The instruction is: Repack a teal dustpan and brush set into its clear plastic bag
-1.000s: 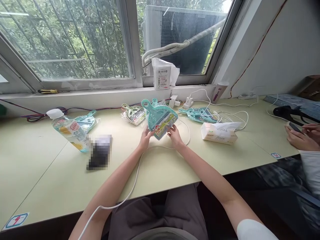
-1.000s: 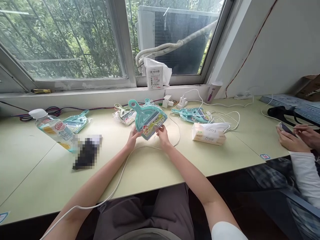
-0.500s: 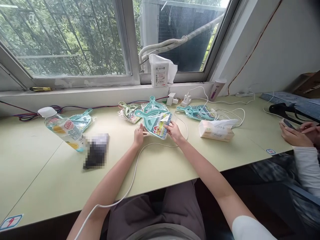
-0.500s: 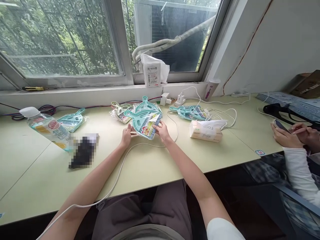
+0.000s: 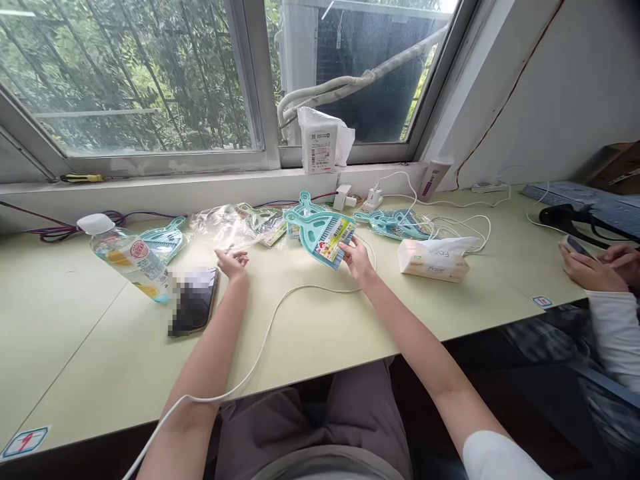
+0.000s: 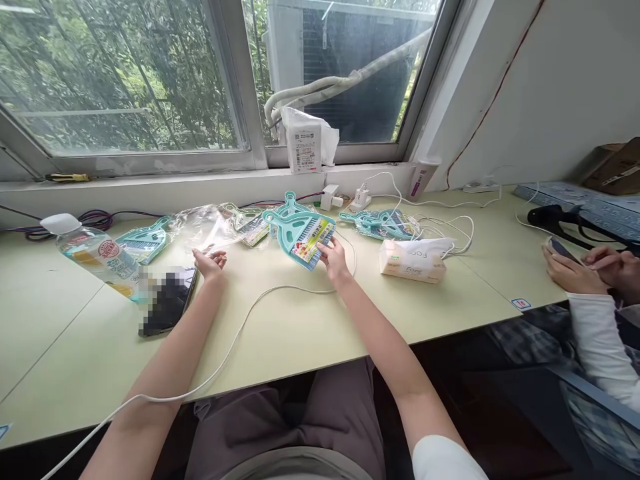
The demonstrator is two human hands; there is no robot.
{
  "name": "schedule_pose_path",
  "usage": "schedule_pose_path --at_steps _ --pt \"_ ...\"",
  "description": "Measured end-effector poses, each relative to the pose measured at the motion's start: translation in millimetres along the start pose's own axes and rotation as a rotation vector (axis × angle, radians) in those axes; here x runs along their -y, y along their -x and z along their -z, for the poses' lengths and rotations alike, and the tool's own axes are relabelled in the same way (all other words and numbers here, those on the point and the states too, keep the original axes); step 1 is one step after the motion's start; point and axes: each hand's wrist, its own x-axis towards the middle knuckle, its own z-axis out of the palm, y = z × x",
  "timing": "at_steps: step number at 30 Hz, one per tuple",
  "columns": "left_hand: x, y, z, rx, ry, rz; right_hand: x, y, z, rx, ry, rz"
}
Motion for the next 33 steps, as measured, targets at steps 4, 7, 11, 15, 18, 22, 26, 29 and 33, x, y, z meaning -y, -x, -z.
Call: schedule_pose_path --at_steps 4,7,11,15,18,22,26,29,33 --pt "3.3 6.7 -2.8 0.317 -0.065 0.104 -1.5 -1.5 1.9 -0.018 -0.019 -0.020" --pt "7.3 13.1 -7.1 0.536 -0.123 0.152 -3.5 1.6 -0.5 0.004 0.005 -0.044" --pt "8.9 20.1 -11.5 0.771 -0.194 0.123 -6.6 6.0 -5.0 0.050 0.025 -0.046" --pt "12.9 42.5 -18.4 0.926 -0.312 0.057 -8.6 8.7 -9.3 0.107 0.049 -0.059" --pt "16.7 66.3 -22.6 0.978 -0.364 0.011 -8.2 10.7 -11.8 0.146 0.082 -0.060" --pt "20.4 83.5 -22.3 1.018 -0.447 0.002 -7.5 12.6 -14.0 0.133 0.154 -0.033" --pt "24.6 77.7 -20.7 1.011 -0.416 0.002 -10.3 11.9 -15.4 0.089 0.228 -0.040" --pt "28.8 68.1 -21.2 0.903 -0.355 0.001 -13.4 9.9 -15.1 0.075 0.325 -0.032" --pt "33.6 59.0 -22.2 0.816 -0.279 -0.022 -14.3 5.4 -11.3 0.037 0.519 0.027"
